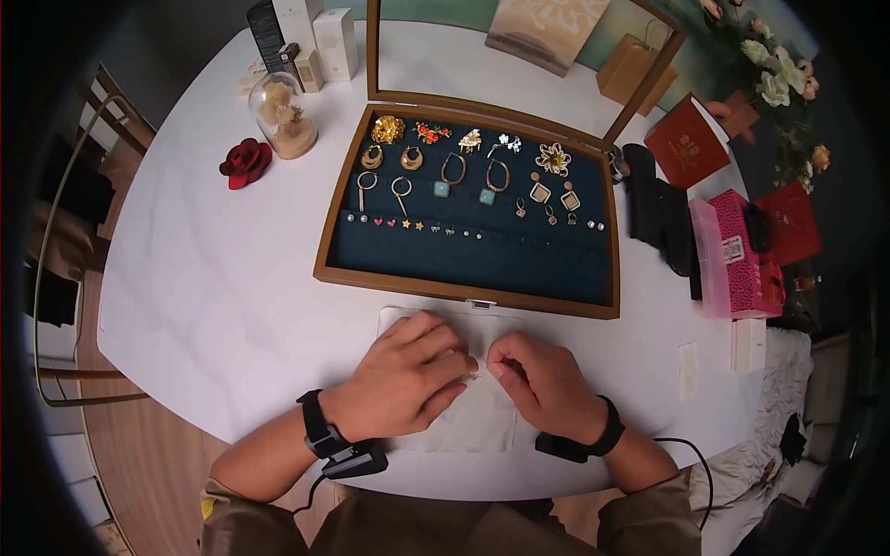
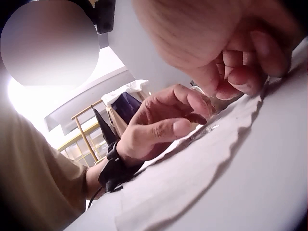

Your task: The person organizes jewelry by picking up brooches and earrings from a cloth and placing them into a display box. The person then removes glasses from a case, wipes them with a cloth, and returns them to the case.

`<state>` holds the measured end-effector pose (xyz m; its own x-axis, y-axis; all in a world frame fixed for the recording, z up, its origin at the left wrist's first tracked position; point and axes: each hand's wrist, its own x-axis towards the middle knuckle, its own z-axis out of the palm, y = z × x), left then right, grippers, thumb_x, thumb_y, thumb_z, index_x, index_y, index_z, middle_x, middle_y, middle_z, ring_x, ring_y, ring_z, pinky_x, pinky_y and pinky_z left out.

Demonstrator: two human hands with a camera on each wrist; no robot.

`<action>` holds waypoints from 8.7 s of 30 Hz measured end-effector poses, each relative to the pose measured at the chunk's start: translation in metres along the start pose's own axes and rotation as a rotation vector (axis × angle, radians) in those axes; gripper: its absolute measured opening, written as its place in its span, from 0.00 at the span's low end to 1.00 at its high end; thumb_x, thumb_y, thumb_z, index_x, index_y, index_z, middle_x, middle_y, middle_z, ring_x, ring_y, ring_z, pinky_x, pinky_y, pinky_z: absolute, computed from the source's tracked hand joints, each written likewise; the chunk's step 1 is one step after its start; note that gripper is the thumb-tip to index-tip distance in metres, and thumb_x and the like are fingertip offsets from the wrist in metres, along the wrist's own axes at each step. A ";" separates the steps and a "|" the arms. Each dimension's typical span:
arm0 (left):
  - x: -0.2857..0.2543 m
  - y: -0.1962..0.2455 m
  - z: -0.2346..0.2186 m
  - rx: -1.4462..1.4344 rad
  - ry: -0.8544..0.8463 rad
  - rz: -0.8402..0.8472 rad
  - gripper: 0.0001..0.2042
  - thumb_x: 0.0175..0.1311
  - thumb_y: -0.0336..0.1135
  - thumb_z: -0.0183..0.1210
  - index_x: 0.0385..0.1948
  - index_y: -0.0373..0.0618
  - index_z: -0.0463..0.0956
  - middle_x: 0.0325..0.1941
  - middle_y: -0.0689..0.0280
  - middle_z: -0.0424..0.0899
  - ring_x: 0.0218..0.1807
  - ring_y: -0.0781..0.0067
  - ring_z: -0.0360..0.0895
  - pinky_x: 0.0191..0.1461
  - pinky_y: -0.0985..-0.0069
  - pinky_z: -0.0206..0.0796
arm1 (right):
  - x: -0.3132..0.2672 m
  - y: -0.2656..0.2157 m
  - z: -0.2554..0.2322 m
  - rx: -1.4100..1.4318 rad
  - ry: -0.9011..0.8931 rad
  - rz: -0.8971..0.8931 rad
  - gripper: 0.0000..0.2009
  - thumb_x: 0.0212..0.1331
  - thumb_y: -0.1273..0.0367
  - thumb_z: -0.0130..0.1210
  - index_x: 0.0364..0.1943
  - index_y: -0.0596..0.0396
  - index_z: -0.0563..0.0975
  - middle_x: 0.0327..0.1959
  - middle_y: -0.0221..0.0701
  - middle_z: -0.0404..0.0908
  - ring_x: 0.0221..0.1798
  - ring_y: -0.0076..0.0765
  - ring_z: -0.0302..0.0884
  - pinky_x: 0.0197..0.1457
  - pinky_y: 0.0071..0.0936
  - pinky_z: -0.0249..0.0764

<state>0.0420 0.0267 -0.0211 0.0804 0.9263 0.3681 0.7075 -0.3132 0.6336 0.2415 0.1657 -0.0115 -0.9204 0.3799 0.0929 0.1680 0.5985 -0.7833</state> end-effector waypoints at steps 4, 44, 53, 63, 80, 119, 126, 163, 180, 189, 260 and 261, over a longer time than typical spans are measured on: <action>0.004 0.002 0.005 0.046 -0.054 0.024 0.10 0.54 0.31 0.72 0.37 0.46 0.83 0.46 0.62 0.80 0.53 0.54 0.73 0.59 0.60 0.69 | 0.000 0.000 -0.004 0.008 -0.031 0.026 0.03 0.69 0.73 0.55 0.42 0.52 0.74 0.35 0.37 0.81 0.36 0.55 0.80 0.38 0.44 0.76; 0.003 0.005 0.005 0.176 -0.116 -0.038 0.14 0.44 0.32 0.67 0.36 0.46 0.82 0.42 0.62 0.77 0.51 0.56 0.70 0.58 0.62 0.63 | 0.002 0.000 -0.008 -0.390 -0.059 -0.191 0.04 0.62 0.73 0.61 0.34 0.53 0.77 0.32 0.31 0.74 0.31 0.41 0.80 0.31 0.37 0.77; 0.004 0.006 0.011 0.169 -0.059 -0.053 0.09 0.53 0.32 0.70 0.34 0.45 0.81 0.41 0.64 0.79 0.51 0.57 0.72 0.57 0.62 0.64 | 0.003 -0.006 -0.009 -0.386 -0.076 -0.168 0.05 0.62 0.72 0.62 0.36 0.53 0.76 0.32 0.32 0.74 0.32 0.42 0.79 0.33 0.37 0.77; 0.002 0.004 0.010 0.182 -0.040 -0.045 0.08 0.53 0.30 0.68 0.35 0.45 0.81 0.41 0.64 0.79 0.51 0.57 0.72 0.57 0.61 0.65 | 0.010 -0.006 0.000 -0.402 -0.067 -0.224 0.06 0.59 0.69 0.66 0.35 0.52 0.79 0.33 0.29 0.77 0.31 0.39 0.79 0.31 0.34 0.75; 0.000 0.004 0.009 0.205 -0.032 -0.015 0.08 0.58 0.32 0.67 0.36 0.42 0.81 0.40 0.64 0.78 0.52 0.60 0.71 0.57 0.65 0.61 | 0.011 -0.004 0.006 -0.253 -0.050 -0.152 0.06 0.61 0.71 0.64 0.34 0.52 0.77 0.29 0.32 0.77 0.29 0.45 0.79 0.31 0.40 0.75; -0.002 -0.002 -0.002 -0.378 0.142 -0.215 0.07 0.67 0.17 0.56 0.41 0.38 0.78 0.37 0.57 0.81 0.33 0.60 0.81 0.35 0.70 0.71 | 0.010 0.008 0.006 -0.275 -0.093 -0.262 0.04 0.62 0.73 0.64 0.39 0.51 0.81 0.37 0.29 0.78 0.33 0.40 0.81 0.34 0.35 0.76; -0.003 0.001 -0.006 -0.563 0.117 -0.365 0.08 0.66 0.16 0.57 0.43 0.36 0.82 0.42 0.57 0.86 0.45 0.63 0.85 0.52 0.73 0.76 | 0.010 0.005 0.008 -0.316 -0.078 -0.252 0.05 0.61 0.72 0.65 0.36 0.50 0.79 0.36 0.28 0.76 0.32 0.38 0.80 0.33 0.34 0.77; -0.006 0.001 -0.005 -0.592 0.054 -0.387 0.07 0.65 0.21 0.62 0.43 0.36 0.82 0.41 0.60 0.86 0.44 0.68 0.85 0.51 0.72 0.76 | 0.014 -0.025 -0.017 -0.412 -0.174 -0.235 0.06 0.60 0.74 0.60 0.39 0.54 0.75 0.34 0.32 0.75 0.35 0.39 0.80 0.33 0.35 0.77; -0.006 -0.001 -0.003 -0.360 0.130 -0.023 0.04 0.64 0.24 0.65 0.38 0.39 0.82 0.34 0.57 0.82 0.36 0.51 0.80 0.41 0.61 0.73 | 0.014 -0.020 -0.013 0.343 -0.209 0.101 0.06 0.69 0.70 0.60 0.44 0.55 0.77 0.36 0.27 0.79 0.34 0.22 0.77 0.31 0.20 0.71; -0.006 -0.001 -0.004 -0.339 0.129 -0.019 0.04 0.63 0.24 0.65 0.38 0.38 0.83 0.35 0.56 0.82 0.36 0.51 0.81 0.40 0.63 0.74 | 0.014 -0.044 -0.008 -0.048 -0.013 -0.071 0.08 0.62 0.74 0.65 0.40 0.55 0.77 0.34 0.31 0.78 0.28 0.31 0.80 0.27 0.25 0.76; -0.015 -0.043 -0.011 -2.032 0.374 -0.466 0.31 0.76 0.59 0.39 0.42 0.35 0.80 0.41 0.48 0.86 0.43 0.55 0.85 0.57 0.62 0.77 | 0.061 -0.059 -0.004 -0.419 0.032 -0.445 0.10 0.57 0.72 0.68 0.42 0.52 0.81 0.37 0.29 0.79 0.34 0.33 0.84 0.33 0.29 0.79; -0.015 -0.044 -0.010 -2.019 0.373 -0.479 0.33 0.76 0.60 0.39 0.45 0.34 0.80 0.47 0.45 0.87 0.48 0.53 0.86 0.61 0.61 0.76 | 0.061 -0.059 0.001 -0.417 0.034 -0.446 0.10 0.57 0.72 0.68 0.42 0.52 0.81 0.37 0.29 0.79 0.34 0.33 0.84 0.33 0.29 0.79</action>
<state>0.0030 0.0244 -0.0475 -0.1246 0.9886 -0.0842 -0.9538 -0.0960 0.2846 0.1749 0.1527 0.0394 -0.9232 0.0476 0.3813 -0.1003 0.9281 -0.3586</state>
